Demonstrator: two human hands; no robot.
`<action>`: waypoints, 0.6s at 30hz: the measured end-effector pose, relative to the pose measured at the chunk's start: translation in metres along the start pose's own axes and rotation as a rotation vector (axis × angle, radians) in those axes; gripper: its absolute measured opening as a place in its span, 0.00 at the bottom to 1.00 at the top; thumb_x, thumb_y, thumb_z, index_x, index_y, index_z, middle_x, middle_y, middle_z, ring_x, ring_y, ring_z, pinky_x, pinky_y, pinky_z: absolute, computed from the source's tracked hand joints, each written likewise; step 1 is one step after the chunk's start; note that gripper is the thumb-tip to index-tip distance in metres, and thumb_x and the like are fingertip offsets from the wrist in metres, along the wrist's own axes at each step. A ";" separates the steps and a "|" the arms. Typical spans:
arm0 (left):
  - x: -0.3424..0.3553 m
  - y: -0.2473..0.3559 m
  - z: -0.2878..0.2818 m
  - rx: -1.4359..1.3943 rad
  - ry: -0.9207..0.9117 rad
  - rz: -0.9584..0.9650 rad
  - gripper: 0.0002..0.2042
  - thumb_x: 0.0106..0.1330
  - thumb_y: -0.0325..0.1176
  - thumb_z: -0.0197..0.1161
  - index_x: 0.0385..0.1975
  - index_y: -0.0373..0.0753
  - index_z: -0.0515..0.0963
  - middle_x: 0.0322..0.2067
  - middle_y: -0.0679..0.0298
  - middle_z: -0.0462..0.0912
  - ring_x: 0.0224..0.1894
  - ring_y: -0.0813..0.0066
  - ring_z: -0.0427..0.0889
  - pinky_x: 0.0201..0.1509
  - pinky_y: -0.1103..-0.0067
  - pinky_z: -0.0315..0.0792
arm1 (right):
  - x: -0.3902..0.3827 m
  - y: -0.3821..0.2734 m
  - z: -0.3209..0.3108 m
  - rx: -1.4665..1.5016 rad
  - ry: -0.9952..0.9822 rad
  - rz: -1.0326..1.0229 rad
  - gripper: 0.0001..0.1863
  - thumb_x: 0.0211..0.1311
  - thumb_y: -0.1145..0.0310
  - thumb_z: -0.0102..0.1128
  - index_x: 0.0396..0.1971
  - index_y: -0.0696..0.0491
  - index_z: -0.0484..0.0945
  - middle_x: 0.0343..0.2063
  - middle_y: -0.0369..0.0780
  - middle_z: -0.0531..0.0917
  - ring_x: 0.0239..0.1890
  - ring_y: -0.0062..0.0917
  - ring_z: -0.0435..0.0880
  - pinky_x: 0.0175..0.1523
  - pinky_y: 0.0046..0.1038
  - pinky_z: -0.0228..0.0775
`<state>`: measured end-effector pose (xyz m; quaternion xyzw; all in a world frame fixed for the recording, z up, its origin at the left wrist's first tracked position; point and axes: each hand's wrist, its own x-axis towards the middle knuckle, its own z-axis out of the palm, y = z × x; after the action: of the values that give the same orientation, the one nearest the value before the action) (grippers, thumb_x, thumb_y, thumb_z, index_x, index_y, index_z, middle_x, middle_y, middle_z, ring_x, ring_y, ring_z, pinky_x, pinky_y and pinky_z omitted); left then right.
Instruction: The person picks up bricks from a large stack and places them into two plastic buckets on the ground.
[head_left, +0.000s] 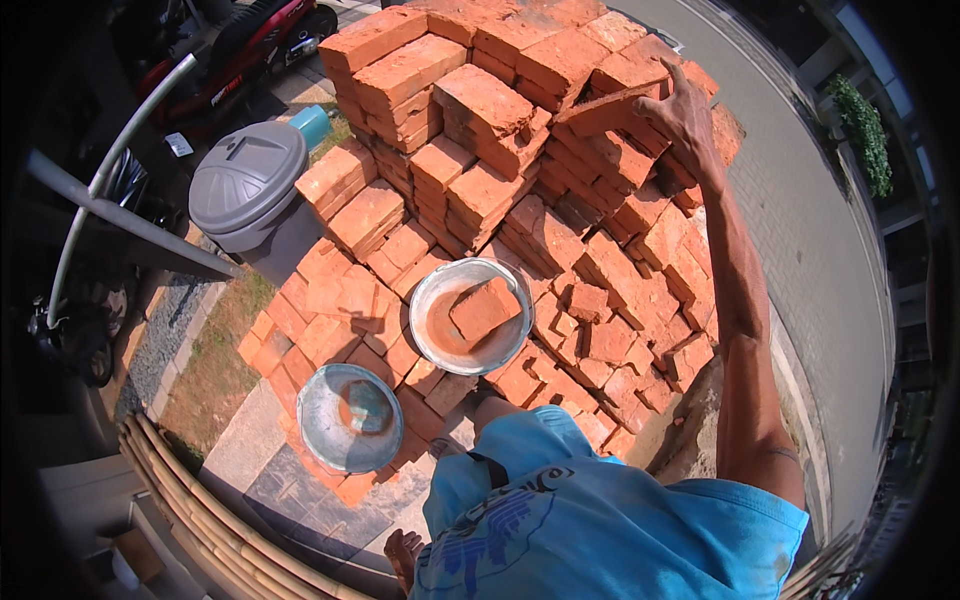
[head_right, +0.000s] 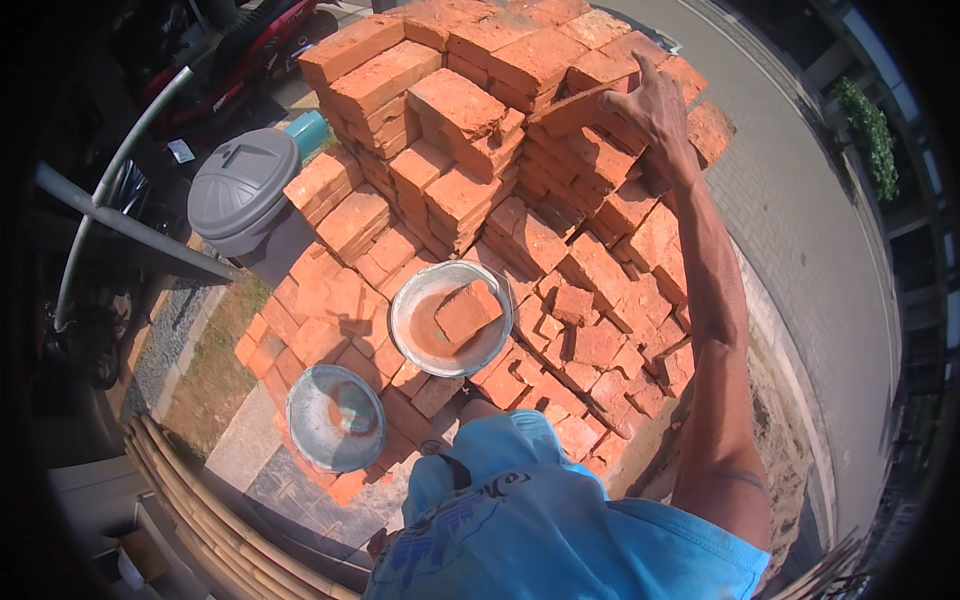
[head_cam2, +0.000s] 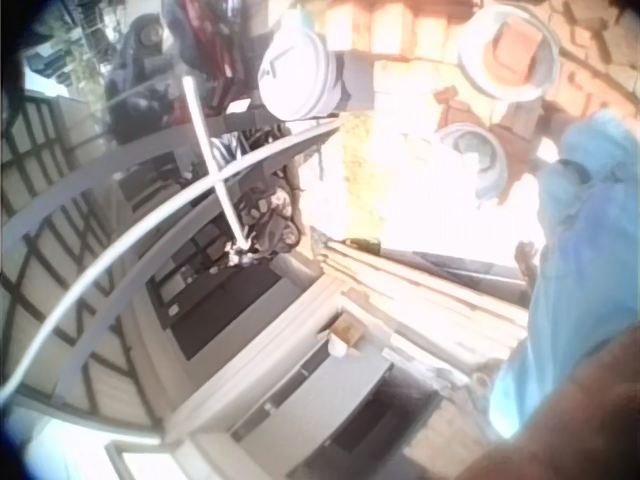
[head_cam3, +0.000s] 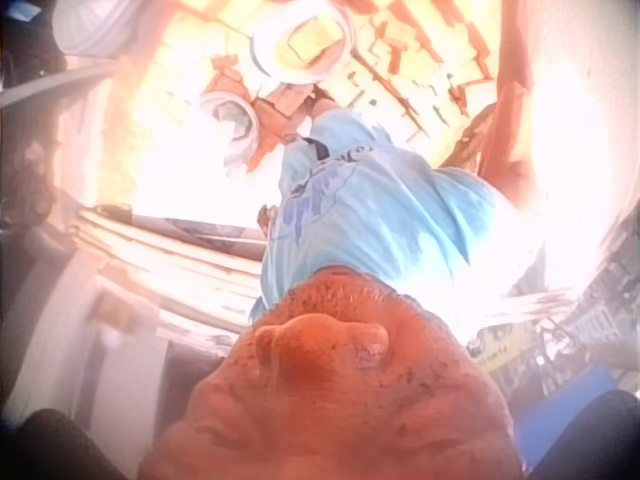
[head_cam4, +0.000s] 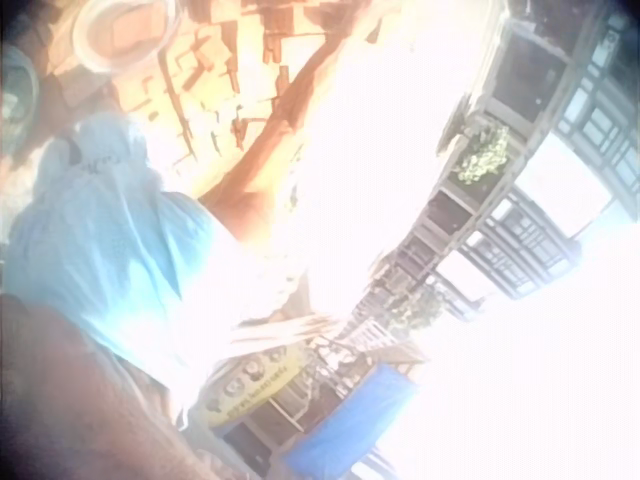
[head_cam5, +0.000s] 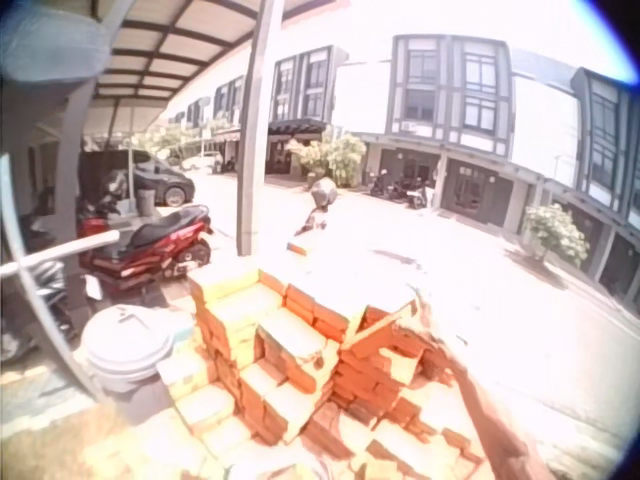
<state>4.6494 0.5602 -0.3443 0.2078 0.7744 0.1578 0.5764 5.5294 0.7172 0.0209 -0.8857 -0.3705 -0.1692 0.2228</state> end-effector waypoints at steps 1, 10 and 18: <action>0.000 0.001 0.004 -0.006 -0.005 0.007 0.28 0.66 0.47 0.57 0.60 0.33 0.66 0.44 0.40 0.79 0.44 0.48 0.83 0.43 0.61 0.81 | 0.009 -0.006 -0.012 -0.051 -0.068 -0.040 0.47 0.34 0.52 0.67 0.62 0.54 0.69 0.47 0.55 0.79 0.52 0.50 0.76 0.56 0.44 0.69; -0.022 -0.013 0.007 -0.043 -0.081 0.089 0.23 0.67 0.44 0.57 0.58 0.37 0.69 0.44 0.42 0.80 0.42 0.49 0.84 0.42 0.61 0.81 | -0.010 -0.050 -0.063 -0.182 -0.353 -0.228 0.46 0.33 0.57 0.64 0.62 0.49 0.68 0.50 0.49 0.76 0.58 0.44 0.72 0.61 0.45 0.68; -0.007 0.017 0.030 0.005 -0.058 -0.025 0.25 0.67 0.44 0.57 0.58 0.34 0.69 0.44 0.42 0.80 0.41 0.51 0.84 0.41 0.61 0.82 | -0.115 -0.099 -0.003 0.000 -0.679 -0.484 0.53 0.26 0.63 0.71 0.65 0.45 0.64 0.51 0.49 0.74 0.57 0.48 0.70 0.68 0.47 0.63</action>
<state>4.6823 0.5720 -0.3389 0.2041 0.7605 0.1423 0.5998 5.3800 0.7106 -0.0035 -0.7784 -0.6205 0.0850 0.0420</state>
